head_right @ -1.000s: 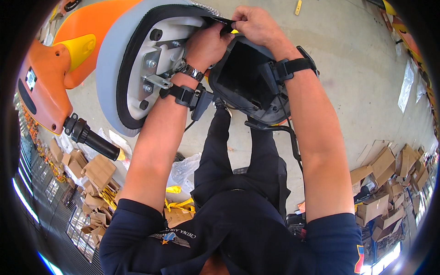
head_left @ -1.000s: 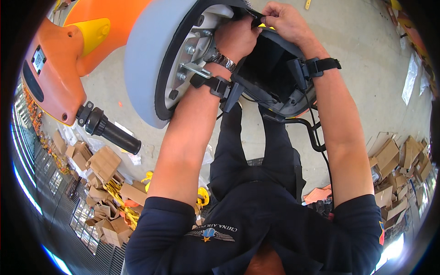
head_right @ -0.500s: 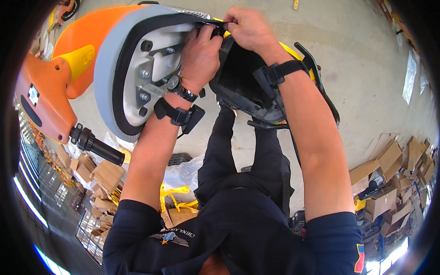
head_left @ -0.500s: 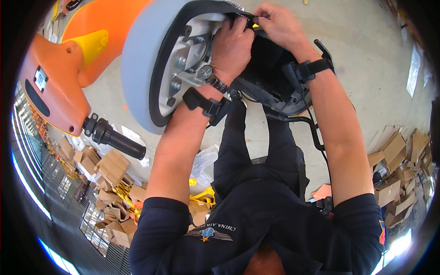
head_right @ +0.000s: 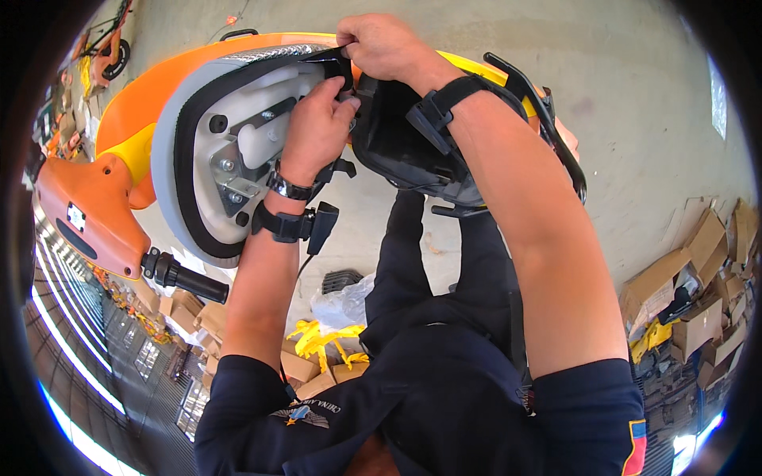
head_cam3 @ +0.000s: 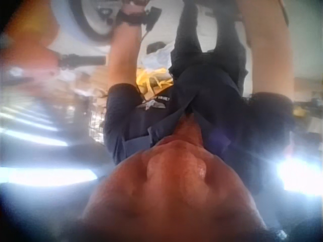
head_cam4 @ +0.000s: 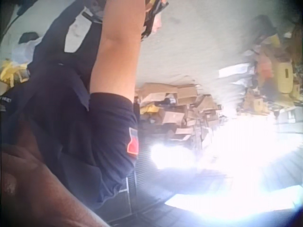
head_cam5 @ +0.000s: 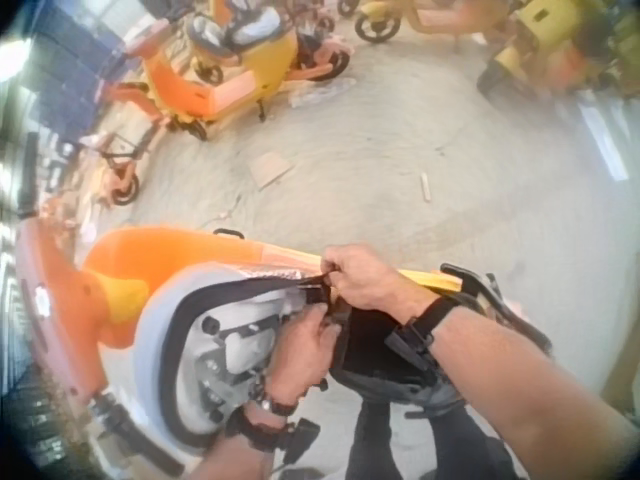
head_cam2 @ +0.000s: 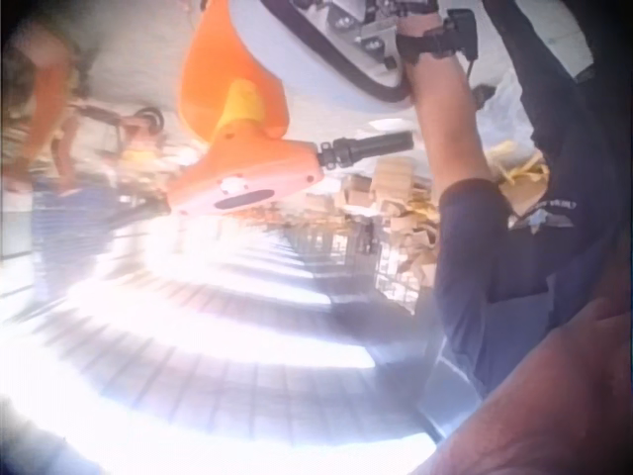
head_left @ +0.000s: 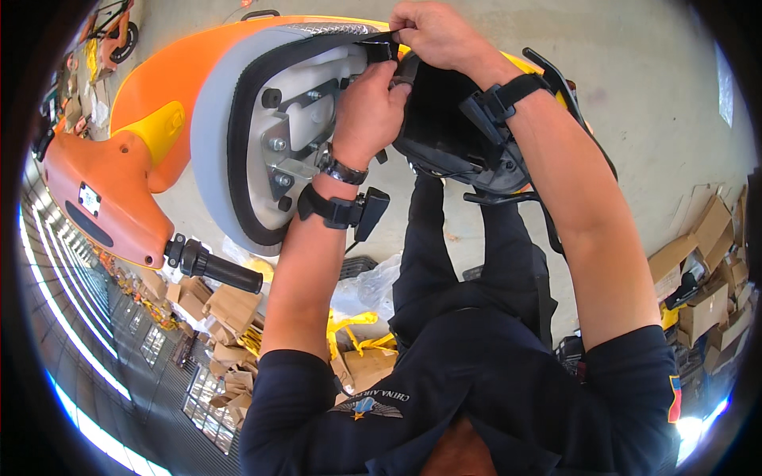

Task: The person attaches a gray protective cover to the seat area of an electric scooter and secures it by connecting internal wiring components.

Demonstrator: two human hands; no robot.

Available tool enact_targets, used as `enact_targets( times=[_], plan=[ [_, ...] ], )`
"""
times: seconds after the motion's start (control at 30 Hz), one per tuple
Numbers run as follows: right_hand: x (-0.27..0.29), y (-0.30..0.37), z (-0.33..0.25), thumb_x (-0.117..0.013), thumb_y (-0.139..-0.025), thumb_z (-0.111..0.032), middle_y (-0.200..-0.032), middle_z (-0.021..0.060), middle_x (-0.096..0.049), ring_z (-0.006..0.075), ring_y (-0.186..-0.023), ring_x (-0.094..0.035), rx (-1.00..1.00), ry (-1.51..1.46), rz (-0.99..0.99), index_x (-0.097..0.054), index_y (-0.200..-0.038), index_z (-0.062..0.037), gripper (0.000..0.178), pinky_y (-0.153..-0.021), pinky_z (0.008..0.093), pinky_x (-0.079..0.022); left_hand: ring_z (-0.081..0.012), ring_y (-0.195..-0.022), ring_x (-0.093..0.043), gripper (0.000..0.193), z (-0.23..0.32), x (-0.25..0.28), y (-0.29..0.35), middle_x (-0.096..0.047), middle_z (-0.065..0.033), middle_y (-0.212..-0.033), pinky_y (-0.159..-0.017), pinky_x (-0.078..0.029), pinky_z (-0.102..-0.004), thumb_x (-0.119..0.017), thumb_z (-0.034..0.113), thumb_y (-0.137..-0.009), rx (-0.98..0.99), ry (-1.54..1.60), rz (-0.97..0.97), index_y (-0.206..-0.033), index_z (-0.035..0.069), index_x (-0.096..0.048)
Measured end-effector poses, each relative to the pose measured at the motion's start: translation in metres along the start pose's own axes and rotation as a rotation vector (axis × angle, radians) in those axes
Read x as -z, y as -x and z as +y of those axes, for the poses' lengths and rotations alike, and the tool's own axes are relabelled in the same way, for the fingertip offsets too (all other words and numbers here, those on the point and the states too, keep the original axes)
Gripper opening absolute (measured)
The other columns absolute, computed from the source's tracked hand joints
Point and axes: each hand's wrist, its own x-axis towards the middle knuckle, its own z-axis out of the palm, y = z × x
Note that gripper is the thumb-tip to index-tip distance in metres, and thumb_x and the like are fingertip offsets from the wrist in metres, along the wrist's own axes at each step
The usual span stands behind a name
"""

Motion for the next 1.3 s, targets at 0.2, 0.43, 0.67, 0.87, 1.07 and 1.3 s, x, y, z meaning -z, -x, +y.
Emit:
enact_targets(
  times=[0.2, 0.43, 0.67, 0.87, 1.07, 1.3],
  plan=[
    [0.001, -0.003, -0.003, -0.06, -0.077, -0.007, -0.082, 0.016, -0.066, 0.0362, -0.079, -0.062, -0.044, 0.107, -0.014, -0.064, -0.091, -0.0076, 0.015, -0.069, 0.0434, -0.048, -0.0333, -0.056, -0.061, 0.022, 0.015, -0.004, 0.01, -0.066, -0.0113, -0.075, -0.055, -0.05, -0.0348, -0.064, 0.011, -0.086, -0.198, -0.449, 0.049, -0.105, 0.001, -0.06],
    [-0.002, -0.003, -0.005, -0.059, -0.071, -0.003, -0.077, 0.0135, -0.065, 0.0338, -0.076, -0.064, -0.039, 0.077, -0.014, -0.064, -0.087, -0.0094, 0.018, -0.063, 0.0442, -0.048, -0.0366, -0.079, -0.06, 0.029, 0.016, 0.003, 0.019, -0.067, -0.017, -0.092, -0.076, -0.051, -0.0408, -0.066, 0.012, -0.083, -0.497, -0.473, 0.066, -0.109, 0.0, -0.06],
    [-0.006, -0.003, -0.003, -0.059, -0.071, -0.002, -0.076, 0.0108, -0.066, 0.0324, -0.073, -0.065, -0.097, 0.036, -0.034, -0.065, -0.087, -0.0107, 0.019, -0.063, 0.0433, -0.049, -0.0183, -0.064, -0.06, 0.027, 0.036, 0.012, 0.026, -0.065, -0.0062, -0.076, -0.06, -0.05, -0.0307, -0.066, 0.016, -0.088, 0.463, 0.363, -0.203, -0.109, 0.0, -0.061],
    [-0.015, -0.008, -0.009, -0.06, -0.072, -0.003, -0.08, 0.0108, -0.067, 0.0332, -0.078, -0.065, -0.053, 0.084, -0.01, -0.066, -0.088, -0.0118, 0.019, -0.065, 0.043, -0.05, -0.0103, -0.061, -0.058, 0.027, -0.01, 0.011, 0.036, -0.062, -0.003, -0.071, -0.056, -0.048, -0.0285, -0.067, 0.013, -0.088, -0.423, -0.282, 0.019, -0.112, 0.001, -0.06],
    [-0.009, -0.001, -0.011, -0.061, -0.074, -0.005, -0.084, 0.0118, -0.067, 0.0341, -0.082, -0.064, -0.142, -0.023, -0.078, -0.066, -0.089, -0.0107, 0.017, -0.068, 0.0427, -0.05, -0.0036, -0.051, -0.048, 0.013, 0.035, 0.03, 0.041, -0.065, -0.0016, -0.077, -0.046, -0.036, -0.0183, -0.06, 0.013, -0.095, 0.429, 0.603, -0.271, -0.104, 0.004, -0.061],
    [-0.014, -0.003, -0.009, -0.06, -0.075, -0.004, -0.086, 0.0131, -0.067, 0.035, -0.083, -0.064, -0.118, -0.021, -0.039, -0.066, -0.09, -0.0098, 0.017, -0.07, 0.0429, -0.049, -0.0082, -0.067, -0.061, 0.019, 0.026, 0.022, 0.049, -0.068, -0.0049, -0.097, -0.052, -0.042, -0.0201, -0.062, 0.012, -0.093, -0.583, -0.545, -0.034, -0.109, 0.002, -0.06]
  ],
)
